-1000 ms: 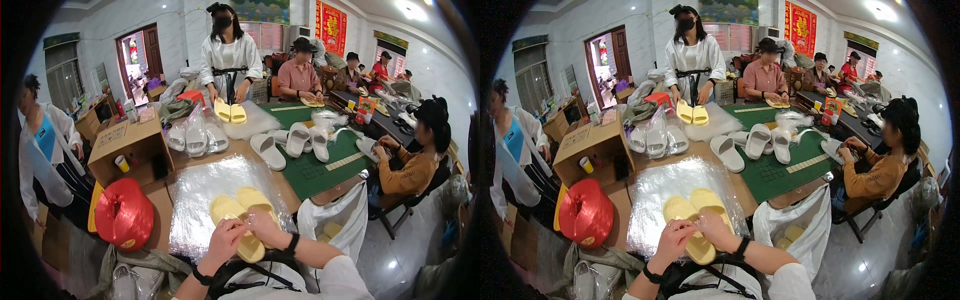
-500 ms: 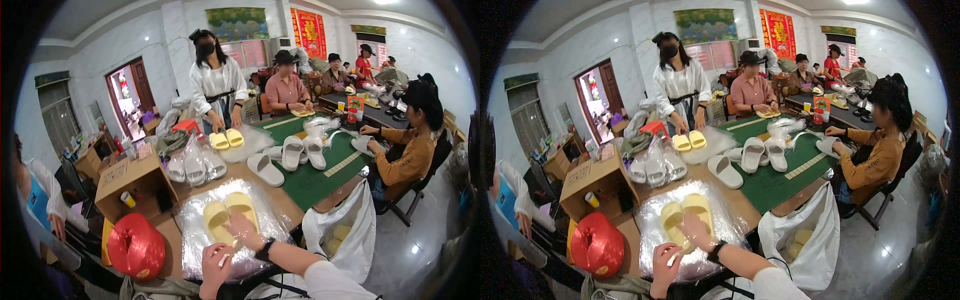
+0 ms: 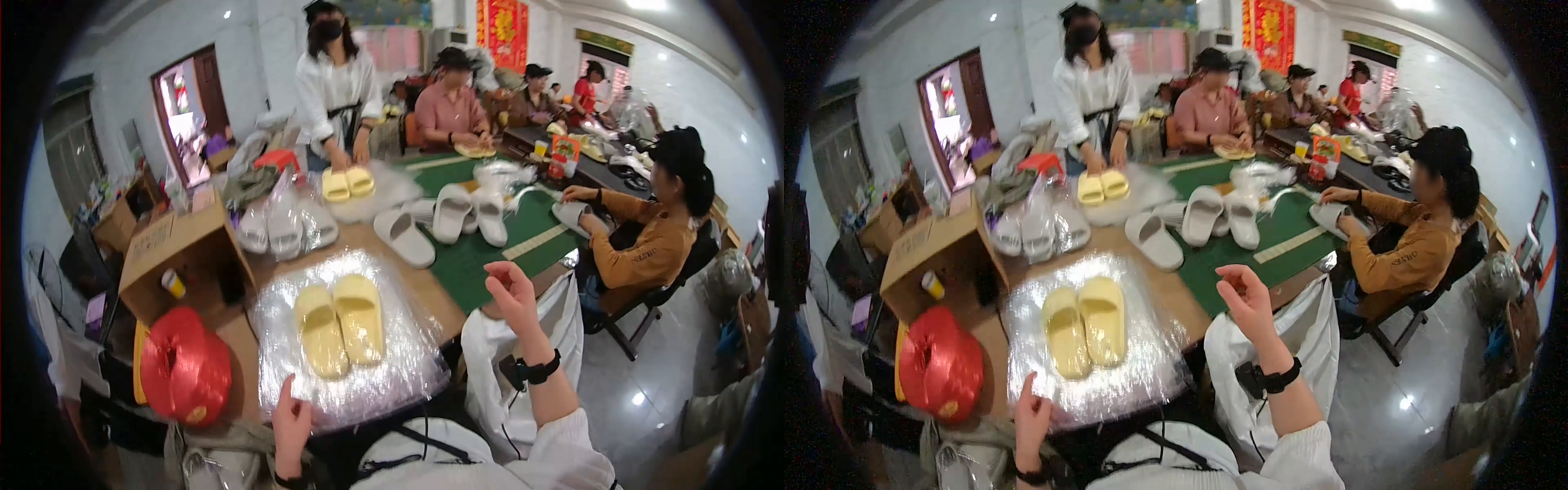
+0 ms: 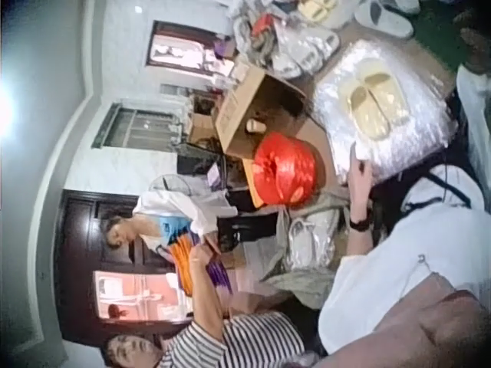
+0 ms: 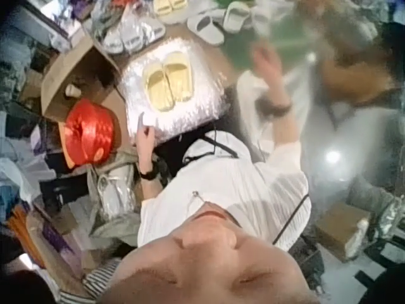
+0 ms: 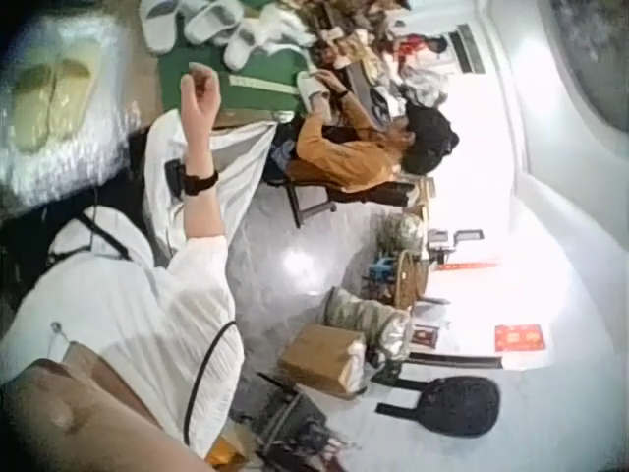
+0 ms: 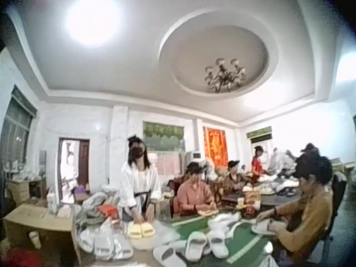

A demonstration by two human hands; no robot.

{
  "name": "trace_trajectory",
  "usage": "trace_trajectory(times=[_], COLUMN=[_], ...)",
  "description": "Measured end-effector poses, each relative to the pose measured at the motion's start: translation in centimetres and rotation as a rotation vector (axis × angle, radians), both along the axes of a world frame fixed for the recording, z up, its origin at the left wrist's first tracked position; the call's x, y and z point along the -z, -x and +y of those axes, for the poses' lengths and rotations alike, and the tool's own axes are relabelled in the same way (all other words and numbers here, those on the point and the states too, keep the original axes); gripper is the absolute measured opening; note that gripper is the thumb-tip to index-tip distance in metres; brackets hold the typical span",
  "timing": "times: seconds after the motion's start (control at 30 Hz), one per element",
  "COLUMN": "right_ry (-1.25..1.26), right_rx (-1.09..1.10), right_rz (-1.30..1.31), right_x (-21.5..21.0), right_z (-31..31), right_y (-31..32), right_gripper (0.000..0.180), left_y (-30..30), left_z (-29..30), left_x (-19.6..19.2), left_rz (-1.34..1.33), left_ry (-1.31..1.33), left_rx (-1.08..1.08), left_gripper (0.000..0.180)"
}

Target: The recorder is taking yellow and white sandals from a large bag and packing them into plastic bags on a table.

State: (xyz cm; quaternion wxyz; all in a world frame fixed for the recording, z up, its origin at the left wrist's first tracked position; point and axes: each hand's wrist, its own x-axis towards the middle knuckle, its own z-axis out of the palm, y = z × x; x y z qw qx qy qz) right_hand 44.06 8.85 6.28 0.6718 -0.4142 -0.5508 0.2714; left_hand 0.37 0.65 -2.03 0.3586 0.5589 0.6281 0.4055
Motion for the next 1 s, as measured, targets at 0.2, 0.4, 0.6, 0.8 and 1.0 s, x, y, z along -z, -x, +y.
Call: trace_trajectory(times=[0.2, 0.4, 0.6, 0.8, 1.0], right_ry=[-0.062, -0.248, -0.112, 0.393, 0.366], right_rx=[-0.061, -0.440, -0.404, -0.209, -0.070], right_rz=[-0.975, -1.127, -0.842, -0.370, -0.288], right_x=[6.1, 7.7, 9.4, 11.5, 10.6], right_z=[-3.2, -3.3, -2.5, -0.8, 2.9], right_y=[3.7, 5.8, 5.3, 5.1, 6.6], right_gripper=[0.043, 0.040, 0.012, 0.016, 0.024], left_y=[1.0, 1.9, 3.2, 1.8, -1.5], left_z=[-0.5, -1.2, -1.4, -1.1, 1.9], left_x=[1.0, 2.0, 1.6, -0.2, 1.3], left_rz=[-0.121, -0.175, -0.091, 0.141, 0.268], left_ry=[-0.031, -0.062, -0.146, -0.172, -0.232], left_rx=[0.023, 0.046, 0.316, 0.401, -0.074], left_gripper=[0.047, 0.037, 0.044, 0.054, 0.030])
